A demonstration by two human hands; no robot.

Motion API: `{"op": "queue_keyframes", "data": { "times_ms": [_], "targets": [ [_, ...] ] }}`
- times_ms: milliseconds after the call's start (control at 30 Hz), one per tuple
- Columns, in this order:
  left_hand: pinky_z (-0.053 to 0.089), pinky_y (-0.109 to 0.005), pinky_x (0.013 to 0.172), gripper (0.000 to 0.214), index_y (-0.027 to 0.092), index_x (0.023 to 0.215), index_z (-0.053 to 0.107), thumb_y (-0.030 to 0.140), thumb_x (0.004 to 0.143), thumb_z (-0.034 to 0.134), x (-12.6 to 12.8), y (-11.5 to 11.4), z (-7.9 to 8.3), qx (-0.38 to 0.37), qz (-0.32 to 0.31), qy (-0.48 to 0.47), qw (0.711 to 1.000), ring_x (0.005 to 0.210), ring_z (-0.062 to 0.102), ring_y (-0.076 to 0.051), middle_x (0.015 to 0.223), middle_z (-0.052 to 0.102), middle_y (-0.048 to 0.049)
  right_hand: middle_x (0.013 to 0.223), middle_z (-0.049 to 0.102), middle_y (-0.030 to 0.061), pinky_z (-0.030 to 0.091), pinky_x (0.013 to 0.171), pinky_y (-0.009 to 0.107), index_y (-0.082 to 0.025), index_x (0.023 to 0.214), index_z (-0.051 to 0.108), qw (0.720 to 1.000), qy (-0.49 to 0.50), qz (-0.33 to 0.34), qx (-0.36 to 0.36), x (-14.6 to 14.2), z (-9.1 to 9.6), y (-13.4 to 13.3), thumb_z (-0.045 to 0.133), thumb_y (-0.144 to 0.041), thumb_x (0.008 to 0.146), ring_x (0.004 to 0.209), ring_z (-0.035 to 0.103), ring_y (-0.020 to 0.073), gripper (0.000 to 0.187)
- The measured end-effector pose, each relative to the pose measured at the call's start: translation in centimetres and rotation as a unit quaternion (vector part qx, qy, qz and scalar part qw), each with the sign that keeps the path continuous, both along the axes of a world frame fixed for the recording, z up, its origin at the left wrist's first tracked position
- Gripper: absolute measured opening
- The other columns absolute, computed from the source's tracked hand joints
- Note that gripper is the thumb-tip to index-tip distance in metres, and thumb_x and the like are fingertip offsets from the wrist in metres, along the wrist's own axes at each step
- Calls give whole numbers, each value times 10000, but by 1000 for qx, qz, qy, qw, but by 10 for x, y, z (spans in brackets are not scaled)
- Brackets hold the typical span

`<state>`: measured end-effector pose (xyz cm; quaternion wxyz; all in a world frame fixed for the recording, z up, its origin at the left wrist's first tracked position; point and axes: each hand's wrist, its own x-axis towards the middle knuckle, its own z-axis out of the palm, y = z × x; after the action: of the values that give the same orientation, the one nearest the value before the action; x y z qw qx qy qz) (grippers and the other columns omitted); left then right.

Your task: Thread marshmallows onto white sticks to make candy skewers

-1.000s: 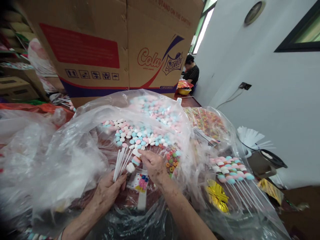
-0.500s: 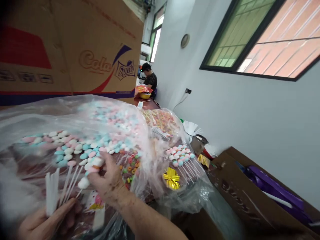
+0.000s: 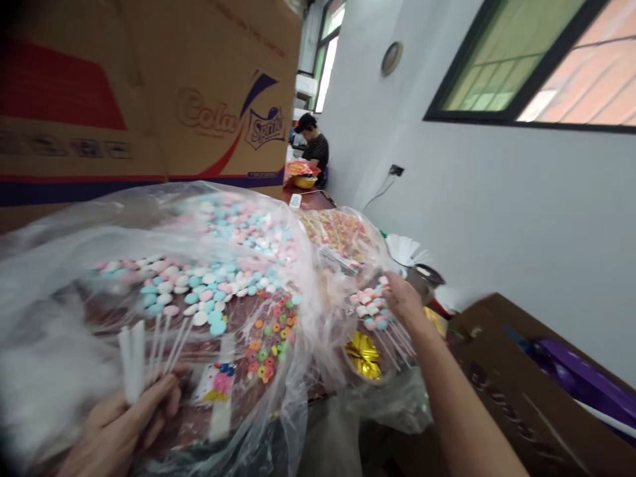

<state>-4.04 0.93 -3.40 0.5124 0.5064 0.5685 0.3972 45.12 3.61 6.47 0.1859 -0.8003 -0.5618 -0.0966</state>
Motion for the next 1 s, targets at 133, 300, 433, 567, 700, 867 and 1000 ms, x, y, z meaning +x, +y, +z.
{"op": "queue_keyframes", "data": {
  "times_ms": [133, 300, 433, 567, 700, 867, 1000],
  "targets": [
    [288, -186, 378, 411, 169, 646, 635, 557, 781, 604, 6, -2, 14, -18, 12, -43, 999, 321, 411, -75, 448, 564, 47, 985, 715, 170, 508, 788, 401, -169, 1055, 669, 998, -44, 18, -36, 28, -28, 3, 499, -225, 761, 903, 667, 311, 345],
    [238, -180, 360, 382, 177, 578, 570, 500, 782, 579, 10, -2, 24, -15, 10, -66, 998, 284, 375, -59, 407, 557, 45, 1057, 687, 196, 487, 905, 480, -188, 1131, 629, 978, -118, 74, 156, -36, 0, 14, 395, -278, 896, 1020, 622, 344, 344],
    [246, -170, 344, 264, 193, 722, 536, 446, 756, 602, 11, -3, 25, -9, 27, -103, 994, 277, 411, -53, 563, 669, 35, 1059, 704, 138, 491, 939, 433, -166, 1101, 647, 943, -69, 237, 223, -132, 18, 27, 462, -293, 911, 1030, 636, 280, 294],
    [221, -155, 331, 209, 206, 791, 513, 395, 765, 599, 11, -4, 21, -1, 47, -128, 991, 268, 405, -51, 531, 647, 67, 1007, 721, 82, 497, 899, 349, -197, 1027, 684, 917, 40, 389, 77, -211, 4, 41, 431, -201, 934, 958, 652, 205, 270],
    [212, -153, 338, 261, 194, 744, 516, 442, 781, 590, 11, -4, 24, -3, 49, -132, 990, 272, 388, -35, 525, 635, 58, 959, 705, 48, 485, 844, 309, -209, 972, 691, 905, 70, 416, -61, -265, -18, 52, 463, -152, 928, 894, 637, 179, 239],
    [221, -157, 329, 302, 192, 756, 532, 489, 782, 579, 11, -3, 28, -9, 46, -125, 991, 266, 398, -45, 510, 614, 62, 1080, 611, 76, 479, 796, 276, -211, 1100, 643, 883, -25, 450, -134, -310, -35, 58, 489, -110, 917, 970, 590, 198, 259],
    [214, -157, 325, 286, 191, 769, 543, 475, 787, 569, 10, -3, 25, -4, 38, -122, 992, 264, 393, -47, 502, 613, 61, 1110, 597, 89, 467, 762, 265, -219, 1104, 635, 883, -95, 430, -163, -308, -46, 61, 474, -52, 899, 986, 573, 207, 310]
  ]
}}
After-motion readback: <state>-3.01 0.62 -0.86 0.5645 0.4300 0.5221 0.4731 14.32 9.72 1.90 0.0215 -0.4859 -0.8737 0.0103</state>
